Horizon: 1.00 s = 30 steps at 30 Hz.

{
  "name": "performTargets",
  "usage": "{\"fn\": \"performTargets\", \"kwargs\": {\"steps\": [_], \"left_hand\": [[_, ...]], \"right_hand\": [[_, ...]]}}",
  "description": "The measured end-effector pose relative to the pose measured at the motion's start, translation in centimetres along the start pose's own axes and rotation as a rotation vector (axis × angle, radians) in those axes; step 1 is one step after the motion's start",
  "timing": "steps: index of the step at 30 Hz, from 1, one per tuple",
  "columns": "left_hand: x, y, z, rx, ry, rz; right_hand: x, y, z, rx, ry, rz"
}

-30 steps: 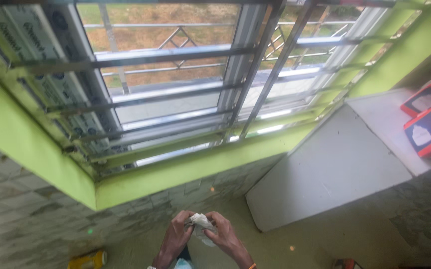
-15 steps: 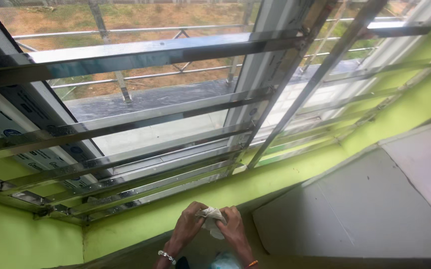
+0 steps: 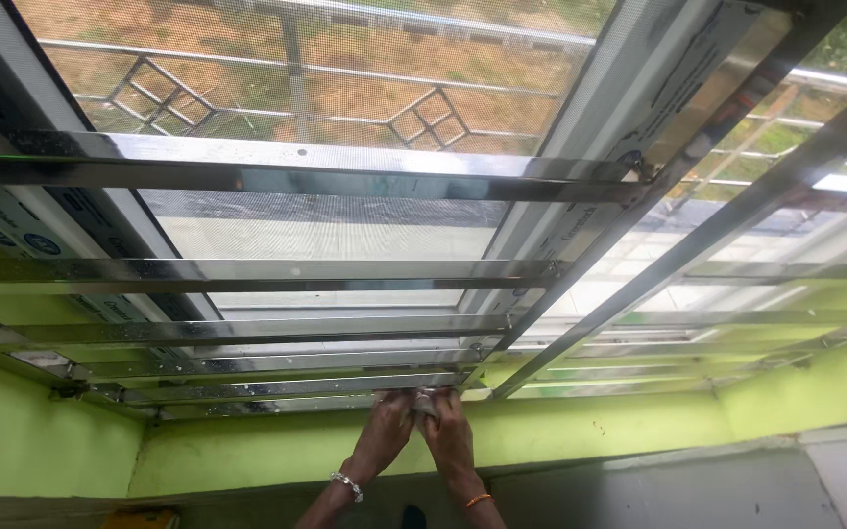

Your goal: The person wipes the metal bars of a window grill by hand using a cloth.

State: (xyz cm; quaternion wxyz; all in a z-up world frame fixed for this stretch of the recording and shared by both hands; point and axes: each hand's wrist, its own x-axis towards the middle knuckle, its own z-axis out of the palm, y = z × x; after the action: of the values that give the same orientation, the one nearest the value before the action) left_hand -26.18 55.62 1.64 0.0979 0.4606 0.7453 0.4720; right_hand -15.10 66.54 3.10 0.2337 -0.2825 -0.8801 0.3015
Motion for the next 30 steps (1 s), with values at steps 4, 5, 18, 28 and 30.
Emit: {"fn": "performTargets", "kwargs": {"steps": [4, 5, 18, 28, 30], "left_hand": [[1.0, -0.6, 1.9, 0.115, -0.012, -0.158], [1.2, -0.5, 2.0, 0.113, 0.017, -0.14], [0.5, -1.0, 4.9, 0.288, 0.238, -0.096], [0.2, 0.9, 2.8, 0.325, 0.015, -0.023], [0.8, 0.3, 2.8, 0.355, -0.01, -0.01]], "right_hand": [[0.9, 3.2, 0.8, -0.028, -0.22, 0.142], [1.0, 3.7, 0.7, -0.01, -0.229, 0.12], [1.1, 6.7, 1.8, 0.033, -0.354, -0.252], [1.3, 9.2, 3.2, 0.012, -0.383, -0.199], [1.4, 10.6, 4.4, -0.041, -0.351, -0.289]]}}
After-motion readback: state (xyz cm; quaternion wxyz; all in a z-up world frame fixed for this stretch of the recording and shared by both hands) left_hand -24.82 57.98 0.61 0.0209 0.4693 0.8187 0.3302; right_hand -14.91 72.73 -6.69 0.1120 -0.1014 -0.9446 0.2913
